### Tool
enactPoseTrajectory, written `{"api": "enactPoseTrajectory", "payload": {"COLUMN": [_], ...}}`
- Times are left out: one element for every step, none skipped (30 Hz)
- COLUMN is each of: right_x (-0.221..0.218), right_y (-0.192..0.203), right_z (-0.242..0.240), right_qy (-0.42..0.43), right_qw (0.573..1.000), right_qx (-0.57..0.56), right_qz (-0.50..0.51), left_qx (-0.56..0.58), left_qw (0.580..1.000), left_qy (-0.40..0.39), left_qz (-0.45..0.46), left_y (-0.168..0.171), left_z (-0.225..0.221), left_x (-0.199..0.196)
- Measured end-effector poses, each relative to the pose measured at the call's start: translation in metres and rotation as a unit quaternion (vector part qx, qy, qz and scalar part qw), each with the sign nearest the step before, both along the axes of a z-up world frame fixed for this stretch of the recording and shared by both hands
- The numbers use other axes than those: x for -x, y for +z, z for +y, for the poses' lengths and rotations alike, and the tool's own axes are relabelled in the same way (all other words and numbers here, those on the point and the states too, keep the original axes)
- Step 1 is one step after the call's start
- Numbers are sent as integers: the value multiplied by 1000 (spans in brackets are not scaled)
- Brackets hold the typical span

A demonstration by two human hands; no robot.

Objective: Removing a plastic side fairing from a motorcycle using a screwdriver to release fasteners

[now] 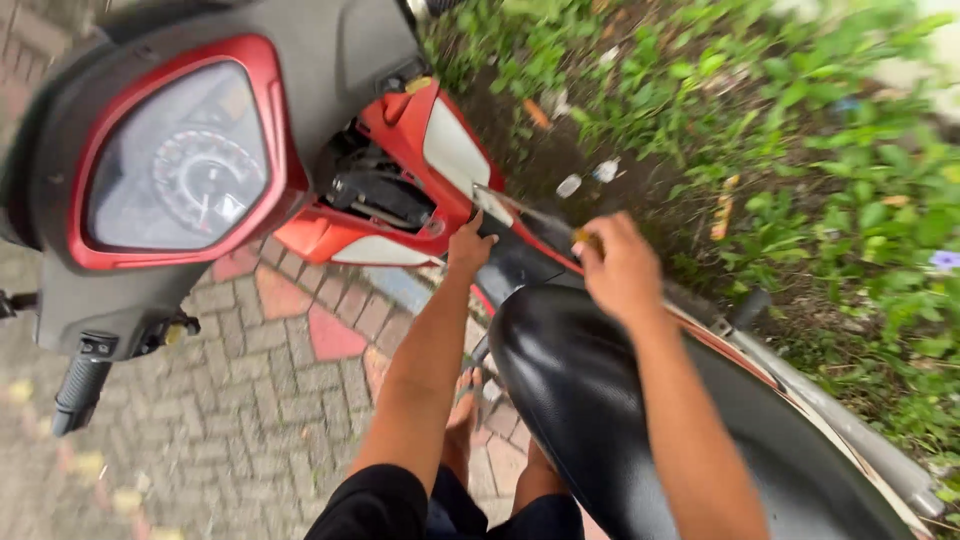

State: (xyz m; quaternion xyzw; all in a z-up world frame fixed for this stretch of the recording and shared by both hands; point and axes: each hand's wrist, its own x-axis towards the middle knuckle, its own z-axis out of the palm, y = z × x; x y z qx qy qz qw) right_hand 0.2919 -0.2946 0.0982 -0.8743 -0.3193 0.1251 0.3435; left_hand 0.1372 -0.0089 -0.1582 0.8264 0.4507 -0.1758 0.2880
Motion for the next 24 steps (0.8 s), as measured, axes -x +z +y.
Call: {"api": "enactPoseTrajectory", "payload": {"right_x": [23, 47, 78, 105, 129, 155, 180, 206, 244, 284, 316, 345, 379, 411, 432, 457, 484, 510, 523, 536, 549, 556, 557, 558], "right_y": [9, 17, 23, 34, 43, 51, 47, 41, 35, 33, 29, 24, 35, 46, 56, 65, 75, 83, 93, 102, 112, 129, 143, 158], "right_z": [-4, -7, -9, -14, -15, -14, -20, -25, -29, -33, -32, -31, -23, -16, -10, 3, 10, 16, 19, 20, 20, 14, 7, -2], "right_qy": [-15, -65, -110, -121, -168, -214, -229, -258, -281, -291, -332, -371, -375, -341, -302, -302, -344, -379, -381, -351, -320, -322, -279, -236], "right_qw": [1000, 996, 986, 986, 974, 958, 956, 942, 925, 923, 901, 876, 874, 884, 889, 887, 863, 818, 817, 814, 809, 808, 842, 872], "right_qx": [0, -43, -88, -90, -100, -112, -119, -134, -147, -153, -176, -200, -209, -270, -329, -337, -288, -232, -238, -258, -277, -283, -250, -216], "right_qz": [-20, 34, 93, 78, 117, 155, 137, 166, 208, 201, 217, 233, 227, 169, 104, 92, 231, 364, 361, 385, 408, 405, 389, 370], "left_qx": [0, 10, 21, 24, 74, 125, 129, 164, 197, 198, 231, 263, 260, 277, 291, 290, 339, 386, 386, 399, 407, 408, 446, 485], "left_qw": [1000, 999, 997, 997, 989, 973, 971, 960, 950, 948, 936, 922, 922, 926, 912, 912, 873, 827, 829, 769, 696, 699, 674, 647], "left_qy": [-15, 25, 67, 54, 50, 43, 23, 1, -15, -28, -22, -15, -26, 98, 220, 211, 287, 358, 352, 455, 552, 546, 542, 536], "left_qz": [-20, -33, -40, -54, -122, -187, -202, -228, -242, -246, -265, -282, -287, -237, -189, -199, -200, -198, -200, -208, -212, -214, -229, -243], "left_y": [-2, -3, -3, 52, 107, 162, 175, 186, 197, 228, 257, 286, 282, 278, 271, 280, 288, 294, 271, 247, 223, 229, 232, 235], "left_z": [5, 10, 14, -6, -21, -36, -40, -44, -46, -53, -54, -55, -49, -44, -38, -30, -28, -28, -28, -28, -29, -38, -49, -61], "left_x": [-10, -20, -19, -13, -8, 2, 19, 38, 76, 120, 159, 198, 247, 294, 330, 372, 418, 463, 491, 517, 544, 550, 549, 549]}}
